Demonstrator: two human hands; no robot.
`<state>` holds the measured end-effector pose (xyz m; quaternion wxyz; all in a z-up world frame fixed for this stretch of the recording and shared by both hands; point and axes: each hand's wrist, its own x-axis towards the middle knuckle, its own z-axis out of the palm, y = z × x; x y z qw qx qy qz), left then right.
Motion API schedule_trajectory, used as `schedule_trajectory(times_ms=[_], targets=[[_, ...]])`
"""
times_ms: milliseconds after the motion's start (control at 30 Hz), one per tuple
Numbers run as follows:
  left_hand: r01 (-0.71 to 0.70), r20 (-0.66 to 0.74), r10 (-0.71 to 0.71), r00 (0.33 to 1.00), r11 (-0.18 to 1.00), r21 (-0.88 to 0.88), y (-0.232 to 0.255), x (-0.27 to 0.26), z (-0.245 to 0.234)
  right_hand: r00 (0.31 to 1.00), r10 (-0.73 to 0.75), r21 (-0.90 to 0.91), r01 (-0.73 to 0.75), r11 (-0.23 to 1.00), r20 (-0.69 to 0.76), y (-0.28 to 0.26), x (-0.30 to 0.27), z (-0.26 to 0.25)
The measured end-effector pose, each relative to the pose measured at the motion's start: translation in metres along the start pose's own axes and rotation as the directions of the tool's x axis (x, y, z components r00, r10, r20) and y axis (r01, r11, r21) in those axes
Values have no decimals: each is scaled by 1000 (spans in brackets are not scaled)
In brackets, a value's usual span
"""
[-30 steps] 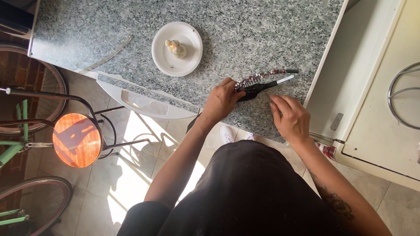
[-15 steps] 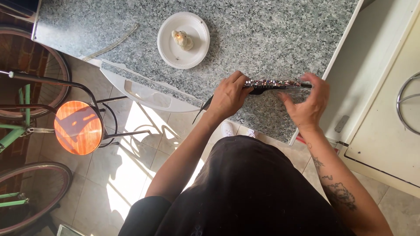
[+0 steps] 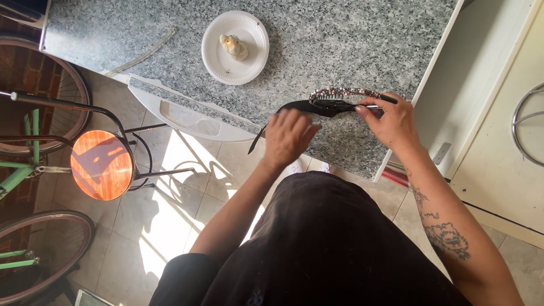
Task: The person wraps a black fabric strip around a beaded headband using a small stick to apply adhesive from a plate. They repeatedly apply adhesive and press the fabric along the headband, adjusting and smoothing the wrap as they progress.
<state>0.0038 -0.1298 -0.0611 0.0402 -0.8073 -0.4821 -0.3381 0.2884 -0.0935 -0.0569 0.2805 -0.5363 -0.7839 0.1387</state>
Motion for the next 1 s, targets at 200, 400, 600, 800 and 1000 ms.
schedule_trajectory(times_ms=[200, 400, 600, 800, 1000], targets=[[806, 526, -619, 583, 520, -281, 50, -20, 24, 969, 236, 273, -245, 930, 68, -3, -5, 6], [683, 743, -482, 464, -340, -647, 51, -6, 52, 922, 366, 363, -388, 847, 130, -16, -14, 1], [521, 639, -492, 591, -372, -768, 49, -8, 55, 918, 374, 363, -396, 843, 132, -37, -15, -9], [485, 592, -526, 611, -343, -805, 55, 4, 41, 941, 336, 368, -329, 870, 48, -59, -12, -20], [423, 540, -584, 606, -338, -841, 61, 10, 38, 955, 293, 291, -267, 919, -49, -75, -12, -24]])
